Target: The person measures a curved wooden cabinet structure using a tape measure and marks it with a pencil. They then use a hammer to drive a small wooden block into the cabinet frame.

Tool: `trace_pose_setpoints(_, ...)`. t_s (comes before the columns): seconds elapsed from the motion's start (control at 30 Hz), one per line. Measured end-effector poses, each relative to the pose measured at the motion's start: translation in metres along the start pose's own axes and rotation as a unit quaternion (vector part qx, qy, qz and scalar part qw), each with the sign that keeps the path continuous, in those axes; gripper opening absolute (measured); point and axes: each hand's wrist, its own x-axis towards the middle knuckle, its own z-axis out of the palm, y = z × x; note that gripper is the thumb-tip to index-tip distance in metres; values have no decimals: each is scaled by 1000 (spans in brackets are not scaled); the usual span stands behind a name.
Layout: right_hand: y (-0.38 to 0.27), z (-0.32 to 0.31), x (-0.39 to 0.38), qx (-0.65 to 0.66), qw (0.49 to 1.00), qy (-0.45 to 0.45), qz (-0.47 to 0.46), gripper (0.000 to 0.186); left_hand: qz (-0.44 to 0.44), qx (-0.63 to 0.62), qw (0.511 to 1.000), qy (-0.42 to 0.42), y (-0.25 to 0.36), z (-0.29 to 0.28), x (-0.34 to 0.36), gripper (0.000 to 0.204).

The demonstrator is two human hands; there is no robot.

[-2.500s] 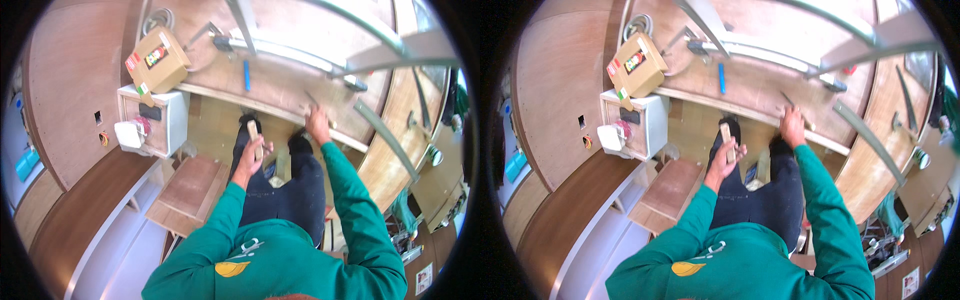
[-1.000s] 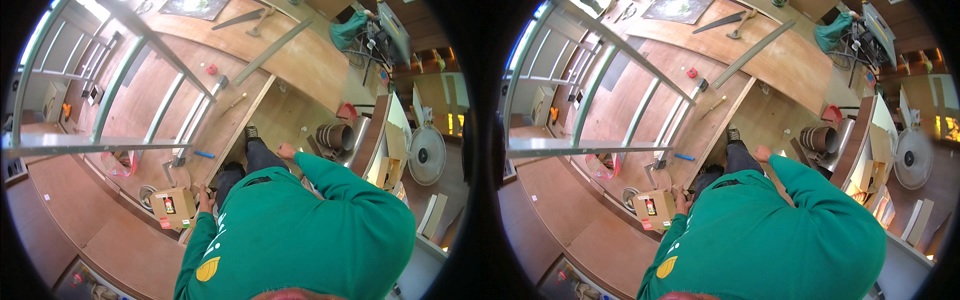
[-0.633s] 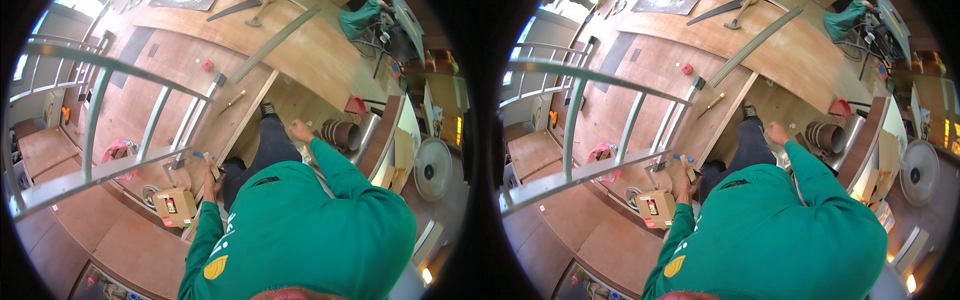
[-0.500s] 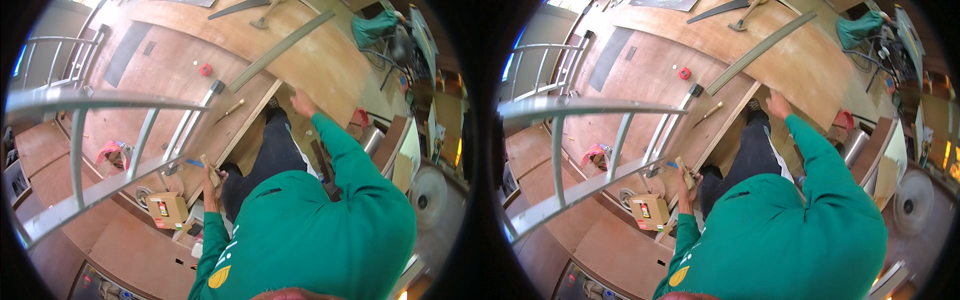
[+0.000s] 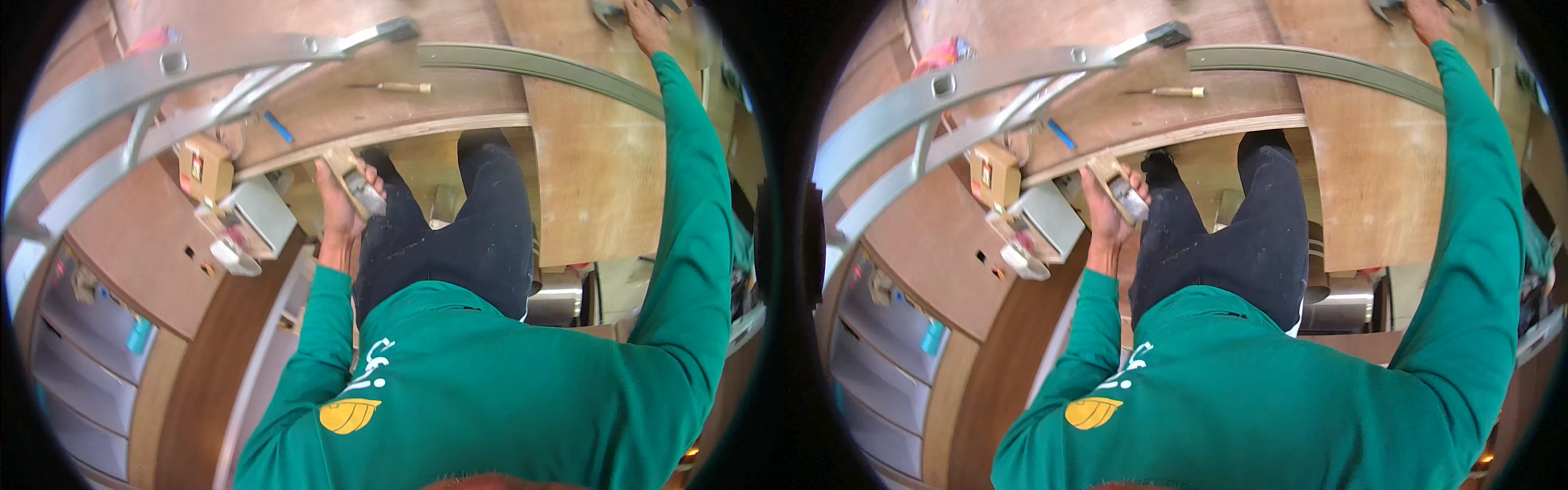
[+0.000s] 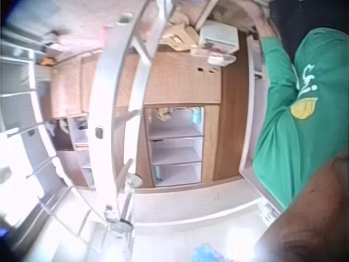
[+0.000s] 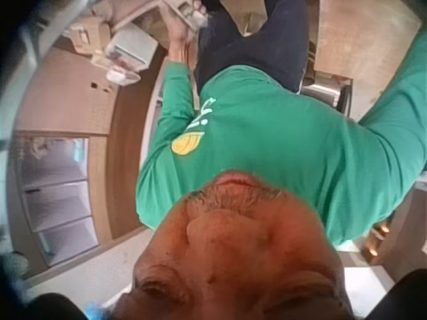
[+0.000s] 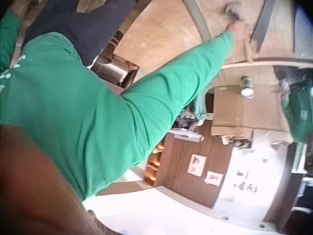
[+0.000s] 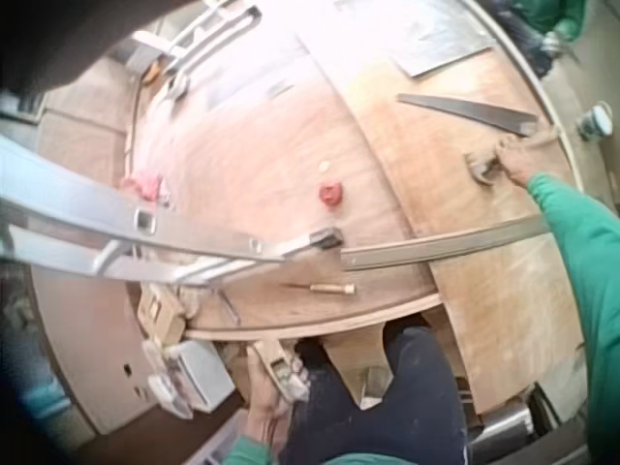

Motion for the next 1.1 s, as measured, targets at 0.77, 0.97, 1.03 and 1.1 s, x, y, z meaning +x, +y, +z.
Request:
trace_pose_setpoints(0.77,-529,-418,-199,430,901,-32,-38,25,63,-459,881,-95,73,16,-15,24)
trace_pose_setpoints(0.97,-549,-479,-230,496,846,133,-143,24,90,-476,871,-80,99,2,-46,23)
trace_pose_setpoints(1.03,-570,-461,-215,410,904,31,-115,32,77,-468,874,-108,103,6,-62,24)
trace_pose_setpoints(1.1,-578,-448,-214,370,927,-38,-49,25,91,-433,890,-112,110,7,-64,25)
